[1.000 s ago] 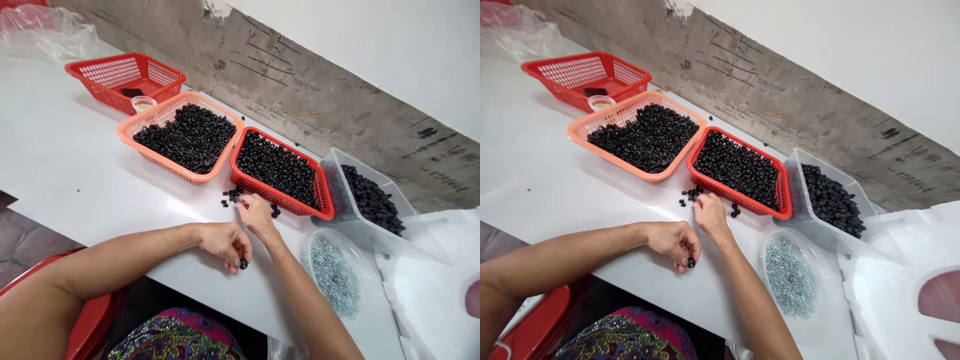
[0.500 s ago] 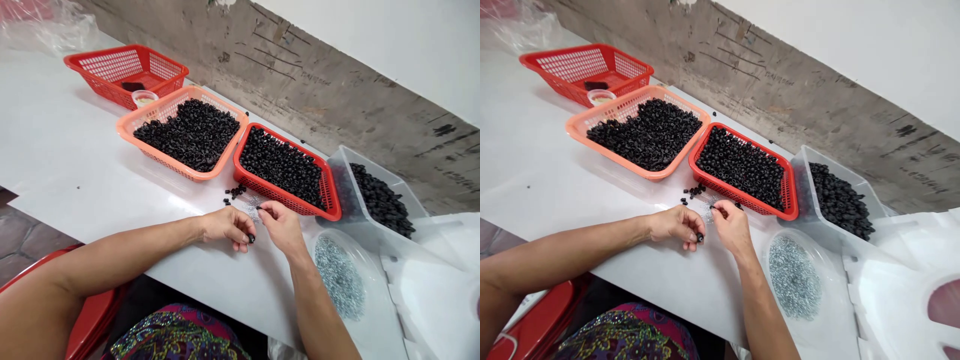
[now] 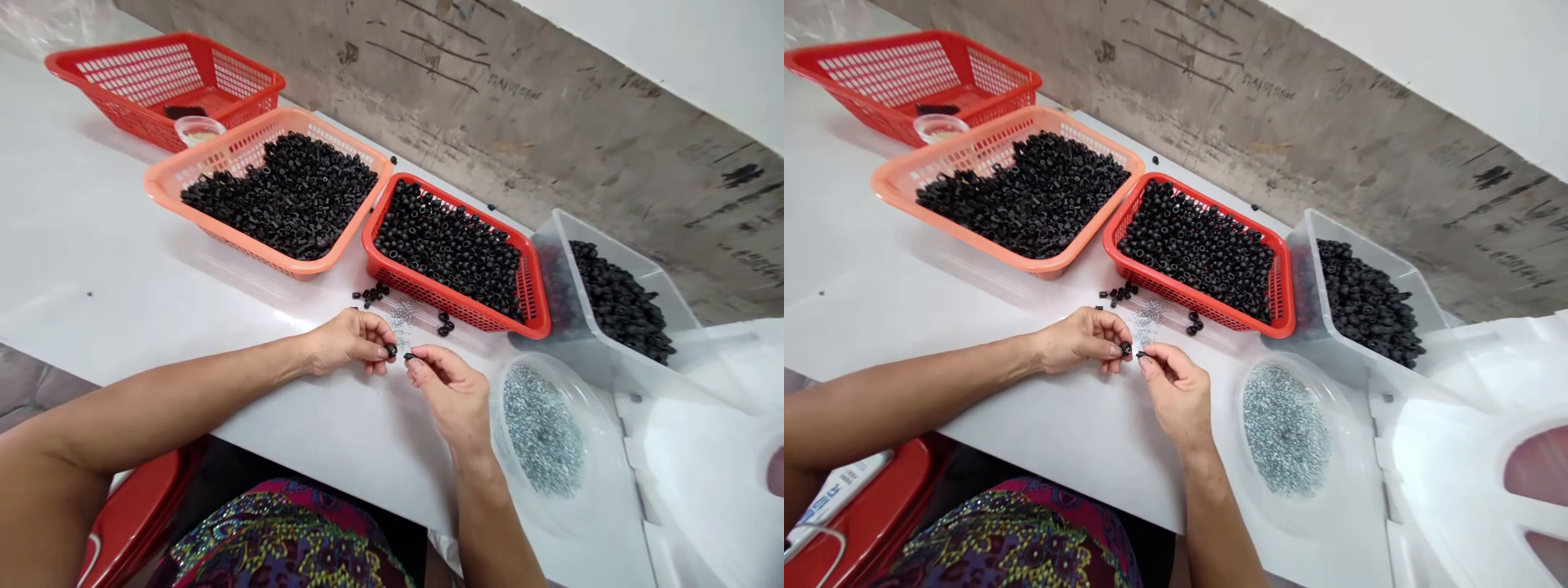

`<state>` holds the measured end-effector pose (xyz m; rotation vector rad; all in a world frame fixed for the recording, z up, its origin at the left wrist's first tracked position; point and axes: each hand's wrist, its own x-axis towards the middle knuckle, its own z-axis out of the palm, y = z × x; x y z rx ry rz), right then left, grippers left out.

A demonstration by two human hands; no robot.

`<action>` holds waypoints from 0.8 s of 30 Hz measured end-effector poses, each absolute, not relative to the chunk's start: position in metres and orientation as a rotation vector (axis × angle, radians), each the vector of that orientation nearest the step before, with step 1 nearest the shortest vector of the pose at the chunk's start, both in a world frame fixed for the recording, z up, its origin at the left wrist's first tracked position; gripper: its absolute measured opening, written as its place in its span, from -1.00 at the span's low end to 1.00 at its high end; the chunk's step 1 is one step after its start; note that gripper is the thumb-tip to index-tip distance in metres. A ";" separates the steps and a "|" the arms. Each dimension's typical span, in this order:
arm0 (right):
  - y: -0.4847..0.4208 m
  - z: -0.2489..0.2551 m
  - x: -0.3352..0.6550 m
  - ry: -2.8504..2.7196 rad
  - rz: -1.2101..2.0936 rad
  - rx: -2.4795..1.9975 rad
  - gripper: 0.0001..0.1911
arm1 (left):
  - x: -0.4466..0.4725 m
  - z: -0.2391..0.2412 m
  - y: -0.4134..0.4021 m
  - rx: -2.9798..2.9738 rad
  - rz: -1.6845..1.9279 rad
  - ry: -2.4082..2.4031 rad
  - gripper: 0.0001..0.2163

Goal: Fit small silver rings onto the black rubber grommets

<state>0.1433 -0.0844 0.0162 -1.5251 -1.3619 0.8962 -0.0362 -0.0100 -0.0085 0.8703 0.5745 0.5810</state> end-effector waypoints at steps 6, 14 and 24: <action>-0.090 0.019 0.138 -1.527 0.743 -1.516 -0.84 | -0.034 -0.007 -0.013 0.923 0.565 0.580 -0.79; -0.090 0.021 0.135 -1.671 0.587 -1.525 -0.86 | -0.033 -0.006 -0.015 0.964 0.579 0.604 -0.81; -0.089 0.014 0.134 -1.870 0.269 -1.451 -0.88 | -0.031 -0.003 -0.021 1.139 0.600 0.721 -0.87</action>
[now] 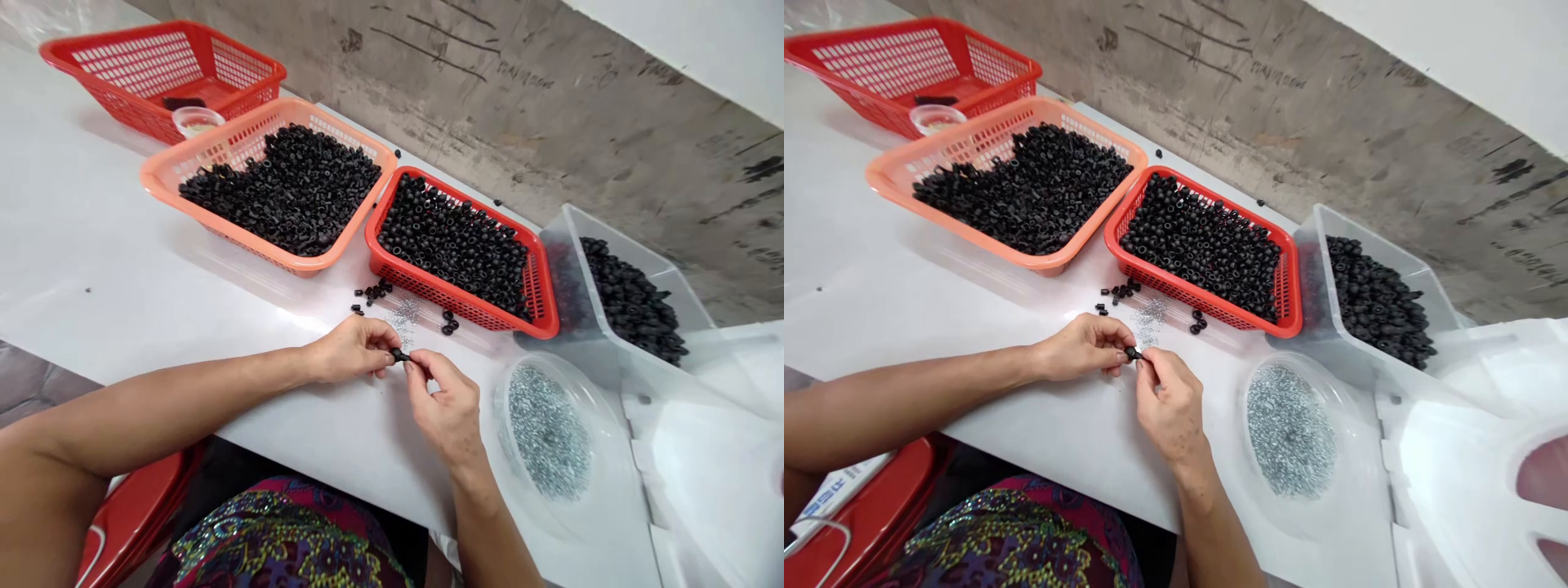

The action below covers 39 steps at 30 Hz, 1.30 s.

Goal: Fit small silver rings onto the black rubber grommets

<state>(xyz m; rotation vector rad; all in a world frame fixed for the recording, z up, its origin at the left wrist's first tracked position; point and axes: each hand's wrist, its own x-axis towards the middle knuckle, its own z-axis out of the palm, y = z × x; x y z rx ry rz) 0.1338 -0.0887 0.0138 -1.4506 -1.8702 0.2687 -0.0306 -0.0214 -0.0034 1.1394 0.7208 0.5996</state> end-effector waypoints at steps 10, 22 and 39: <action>-0.089 0.014 0.133 -2.022 0.203 -1.355 -0.87 | -0.026 -0.007 -0.027 1.386 0.662 0.822 -0.87; -0.087 0.020 0.139 -1.634 0.812 -1.558 -0.92 | -0.032 0.000 -0.030 1.420 0.571 0.777 -0.84; -0.087 0.013 0.126 -1.719 0.654 -1.587 -0.86 | -0.031 0.007 -0.034 1.527 0.527 0.934 -0.83</action>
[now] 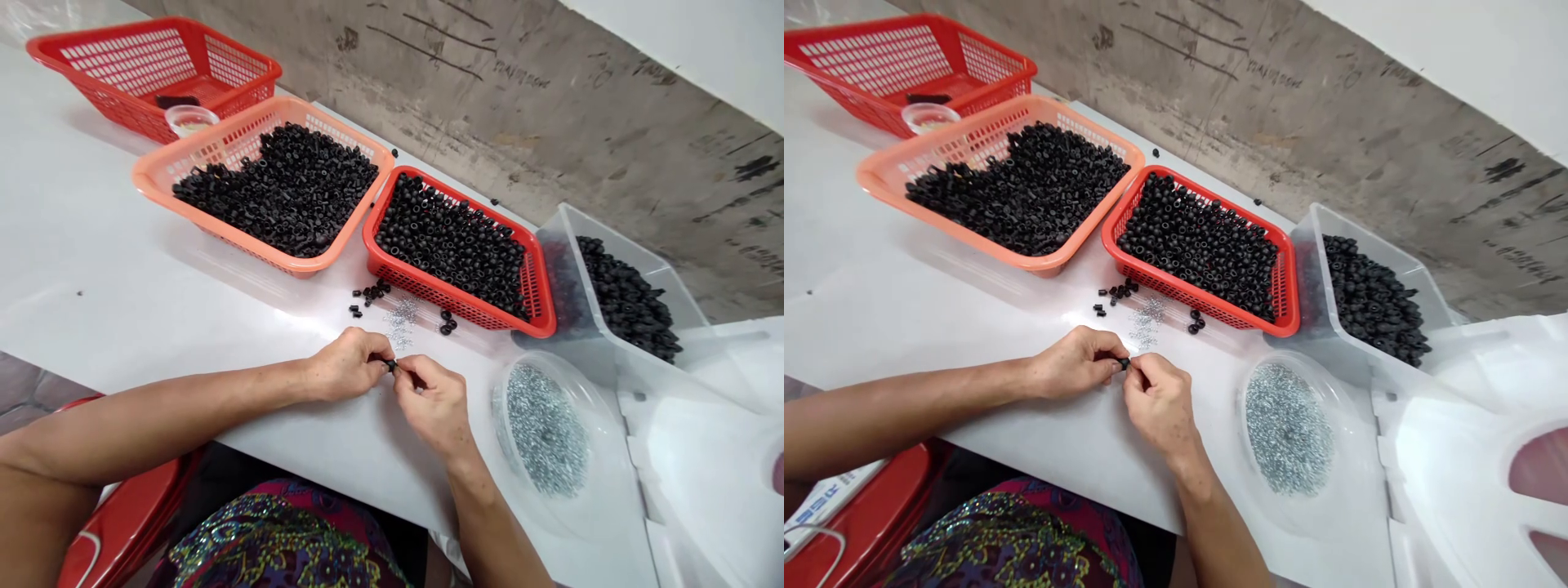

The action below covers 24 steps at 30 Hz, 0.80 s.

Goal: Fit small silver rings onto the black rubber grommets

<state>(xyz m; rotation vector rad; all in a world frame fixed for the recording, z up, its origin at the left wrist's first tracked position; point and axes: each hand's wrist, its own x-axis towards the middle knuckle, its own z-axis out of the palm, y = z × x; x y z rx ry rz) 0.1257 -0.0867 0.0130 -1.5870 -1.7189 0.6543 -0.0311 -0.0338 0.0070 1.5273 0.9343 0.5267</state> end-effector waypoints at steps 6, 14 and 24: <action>-0.076 0.012 0.143 -1.289 1.349 -1.448 -0.87 | -0.031 0.008 -0.035 1.539 0.587 0.782 -0.87; -0.070 0.009 0.151 -1.165 1.754 -1.122 -0.58 | -0.031 0.001 -0.037 1.900 0.827 0.640 -0.84; -0.070 0.005 0.143 -1.122 1.731 -1.049 -0.67 | -0.030 0.001 -0.040 1.654 0.874 0.639 -0.72</action>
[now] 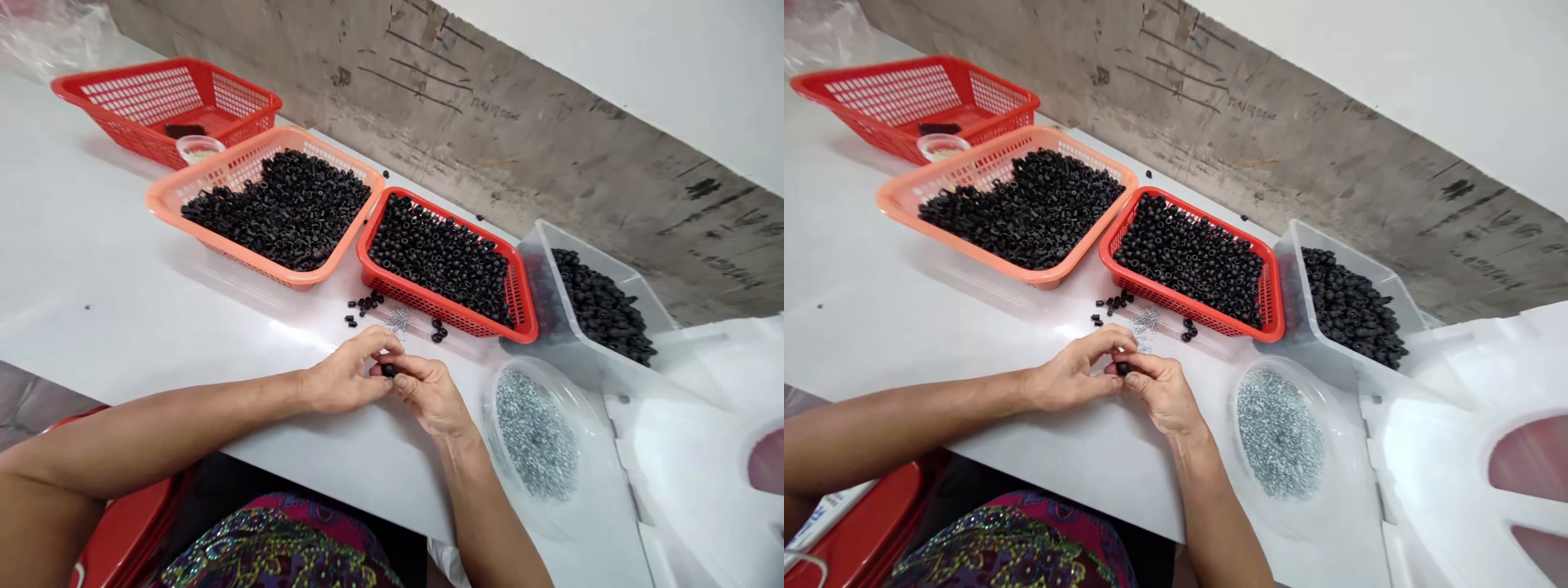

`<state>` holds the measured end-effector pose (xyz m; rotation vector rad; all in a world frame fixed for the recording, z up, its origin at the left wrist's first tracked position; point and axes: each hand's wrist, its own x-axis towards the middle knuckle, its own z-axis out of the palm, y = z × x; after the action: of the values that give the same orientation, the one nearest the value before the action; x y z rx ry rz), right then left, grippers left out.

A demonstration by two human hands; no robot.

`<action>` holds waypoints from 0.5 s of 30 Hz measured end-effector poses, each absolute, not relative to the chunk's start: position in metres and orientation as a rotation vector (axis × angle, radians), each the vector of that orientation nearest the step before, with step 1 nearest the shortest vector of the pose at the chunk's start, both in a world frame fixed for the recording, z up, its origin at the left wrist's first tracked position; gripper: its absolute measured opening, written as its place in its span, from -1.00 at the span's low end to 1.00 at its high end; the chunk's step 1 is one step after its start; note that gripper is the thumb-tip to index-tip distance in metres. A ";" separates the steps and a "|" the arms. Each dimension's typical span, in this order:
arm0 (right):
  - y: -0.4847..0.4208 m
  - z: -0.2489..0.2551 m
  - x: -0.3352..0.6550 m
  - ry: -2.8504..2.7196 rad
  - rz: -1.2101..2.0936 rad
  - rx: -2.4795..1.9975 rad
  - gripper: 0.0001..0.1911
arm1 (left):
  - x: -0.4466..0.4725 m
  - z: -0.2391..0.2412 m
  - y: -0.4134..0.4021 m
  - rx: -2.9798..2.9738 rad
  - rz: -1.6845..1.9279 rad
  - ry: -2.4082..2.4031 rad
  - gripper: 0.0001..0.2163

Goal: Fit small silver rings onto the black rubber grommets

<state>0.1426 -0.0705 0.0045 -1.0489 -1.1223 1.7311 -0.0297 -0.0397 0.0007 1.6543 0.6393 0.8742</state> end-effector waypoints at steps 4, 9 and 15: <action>-0.075 0.004 0.139 -1.247 1.662 -1.081 -0.63 | -0.029 0.002 -0.044 1.591 0.665 0.625 -0.60; -0.079 0.003 0.137 -1.304 1.604 -1.107 -0.66 | -0.029 0.005 -0.044 1.717 0.608 0.606 -0.74; -0.076 0.006 0.132 -1.416 1.503 -1.140 -0.70 | -0.030 -0.001 -0.042 1.668 0.671 0.634 -0.64</action>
<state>0.1317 -0.0760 0.0061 -1.1398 -1.4159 1.5026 -0.0298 -0.0424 -0.0011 1.6677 0.6341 0.6709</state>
